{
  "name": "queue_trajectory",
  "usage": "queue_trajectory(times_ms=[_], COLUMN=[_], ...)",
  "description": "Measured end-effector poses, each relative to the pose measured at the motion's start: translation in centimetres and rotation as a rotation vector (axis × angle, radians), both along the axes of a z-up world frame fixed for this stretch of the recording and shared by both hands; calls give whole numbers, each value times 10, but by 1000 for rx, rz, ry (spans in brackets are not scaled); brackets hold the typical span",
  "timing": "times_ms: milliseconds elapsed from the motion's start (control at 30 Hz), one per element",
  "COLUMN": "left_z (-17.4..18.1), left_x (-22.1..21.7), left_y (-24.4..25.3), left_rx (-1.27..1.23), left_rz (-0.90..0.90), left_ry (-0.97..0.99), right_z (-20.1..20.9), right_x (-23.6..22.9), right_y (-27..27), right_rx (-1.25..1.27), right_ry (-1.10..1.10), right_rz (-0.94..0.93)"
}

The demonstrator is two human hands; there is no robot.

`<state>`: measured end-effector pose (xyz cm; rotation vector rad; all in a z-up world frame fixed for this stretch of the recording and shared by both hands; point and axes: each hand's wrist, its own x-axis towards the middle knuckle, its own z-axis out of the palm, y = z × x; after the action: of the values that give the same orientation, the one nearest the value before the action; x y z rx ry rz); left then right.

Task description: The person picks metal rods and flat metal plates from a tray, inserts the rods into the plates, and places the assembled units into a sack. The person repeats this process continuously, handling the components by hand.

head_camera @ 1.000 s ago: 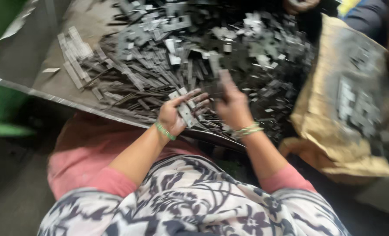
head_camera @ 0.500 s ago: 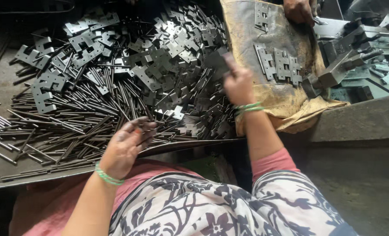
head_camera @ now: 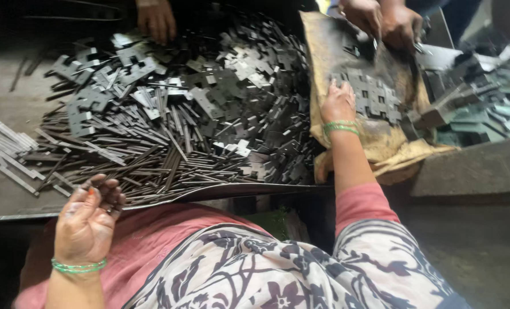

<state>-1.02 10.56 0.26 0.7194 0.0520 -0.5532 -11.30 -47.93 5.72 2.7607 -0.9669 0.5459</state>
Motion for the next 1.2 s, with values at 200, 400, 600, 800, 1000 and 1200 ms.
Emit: queue_trajectory(times_ms=[200, 400, 600, 800, 1000, 1200], left_z=[-17, -87, -149, -171, -168, -170], left_x=[-11, -46, -106, -101, -93, -77], left_y=[64, 87, 82, 109, 120, 114], left_rx=[-187, -539, -541, -711, -803, -765], left_rz=[338, 426, 432, 455, 308, 315], left_ry=[11, 277, 403, 244, 252, 270], right_z=[-8, -28, -55, -104, -133, -158], right_x=[27, 71, 130, 160, 168, 250], right_y=[154, 325, 453, 524, 524, 529], right_rx=[218, 370, 435, 444, 605, 990], right_ry=[-2, 259, 395, 219, 295, 236], right_rz=[596, 1091, 1479, 1571, 1399, 1013])
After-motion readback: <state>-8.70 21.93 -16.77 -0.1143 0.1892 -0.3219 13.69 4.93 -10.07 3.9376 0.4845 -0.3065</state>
